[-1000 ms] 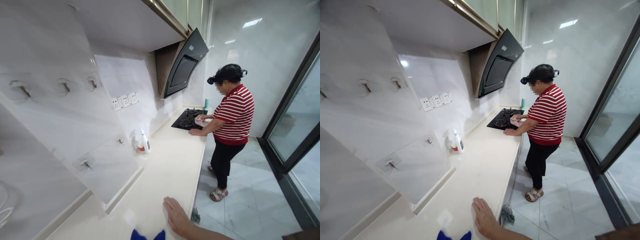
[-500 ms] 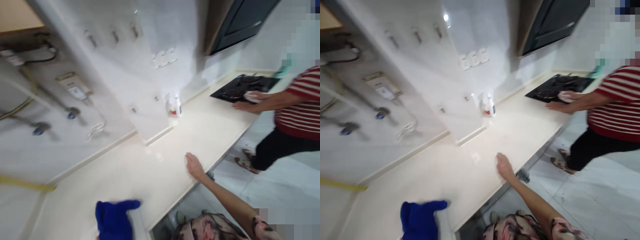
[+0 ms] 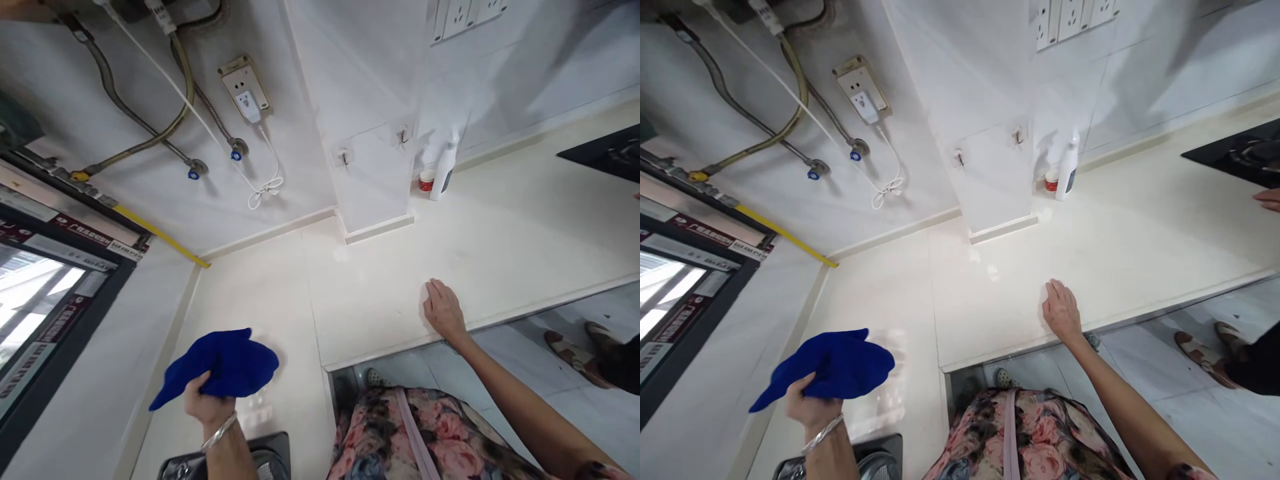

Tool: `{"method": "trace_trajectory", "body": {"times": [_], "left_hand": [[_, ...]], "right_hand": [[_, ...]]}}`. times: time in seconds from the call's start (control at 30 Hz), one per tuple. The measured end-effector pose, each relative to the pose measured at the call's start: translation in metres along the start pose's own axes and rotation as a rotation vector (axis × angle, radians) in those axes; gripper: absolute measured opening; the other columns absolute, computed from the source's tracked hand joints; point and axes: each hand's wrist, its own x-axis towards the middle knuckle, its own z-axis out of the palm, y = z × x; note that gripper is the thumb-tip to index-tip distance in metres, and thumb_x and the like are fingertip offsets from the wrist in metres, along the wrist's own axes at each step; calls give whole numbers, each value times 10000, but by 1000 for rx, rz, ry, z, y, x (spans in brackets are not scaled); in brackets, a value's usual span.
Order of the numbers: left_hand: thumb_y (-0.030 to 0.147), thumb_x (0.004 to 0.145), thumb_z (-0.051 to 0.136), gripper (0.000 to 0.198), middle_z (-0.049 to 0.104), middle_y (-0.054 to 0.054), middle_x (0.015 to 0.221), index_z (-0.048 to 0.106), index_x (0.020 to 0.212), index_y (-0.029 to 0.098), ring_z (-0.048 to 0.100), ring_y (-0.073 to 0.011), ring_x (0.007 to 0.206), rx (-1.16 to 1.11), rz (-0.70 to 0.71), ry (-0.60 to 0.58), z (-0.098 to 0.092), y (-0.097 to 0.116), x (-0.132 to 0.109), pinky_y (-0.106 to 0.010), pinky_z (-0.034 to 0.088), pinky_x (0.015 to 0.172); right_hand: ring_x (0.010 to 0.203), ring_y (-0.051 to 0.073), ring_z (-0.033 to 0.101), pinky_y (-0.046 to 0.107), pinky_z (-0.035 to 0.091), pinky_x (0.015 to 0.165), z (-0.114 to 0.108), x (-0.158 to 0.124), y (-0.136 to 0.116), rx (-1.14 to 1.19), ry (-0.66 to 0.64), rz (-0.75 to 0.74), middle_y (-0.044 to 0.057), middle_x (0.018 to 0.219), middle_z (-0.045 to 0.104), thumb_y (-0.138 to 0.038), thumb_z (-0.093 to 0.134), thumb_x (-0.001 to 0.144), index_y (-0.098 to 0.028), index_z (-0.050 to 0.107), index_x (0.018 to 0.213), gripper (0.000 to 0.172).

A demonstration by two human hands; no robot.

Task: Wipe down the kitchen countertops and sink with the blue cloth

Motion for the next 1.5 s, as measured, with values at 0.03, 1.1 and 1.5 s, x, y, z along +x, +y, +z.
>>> {"method": "trace_trajectory", "body": {"times": [0.03, 1.1, 1.5], "left_hand": [[417, 801, 351, 559, 673, -21, 704, 606, 1249, 201, 701, -269, 689, 20, -21, -41, 1, 0, -4, -497, 635, 747], [540, 974, 276, 754, 367, -257, 1655, 459, 1531, 67, 270, -415, 1576, 638, 125, -498, 184, -38, -47, -626, 226, 1282], [485, 991, 465, 766, 264, -386, 1635, 323, 1589, 29, 172, -593, 1538, 765, 454, -328, 183, -58, -114, -809, 292, 1154]], "right_hand": [[1418, 331, 461, 523, 392, 1195, 0, 0, 1, -2, 9, -2, 226, 1494, 532, -184, 393, 989, -47, 508, 1441, 487], [1443, 307, 417, 504, 378, 1198, -14, 19, -13, -41, -84, 87, 177, 1524, 501, -149, 414, 981, -100, 493, 1462, 490], [1451, 324, 391, 507, 354, 1207, -15, 19, -16, -111, -142, 92, 191, 1539, 486, -126, 441, 937, -63, 497, 1457, 527]]}}
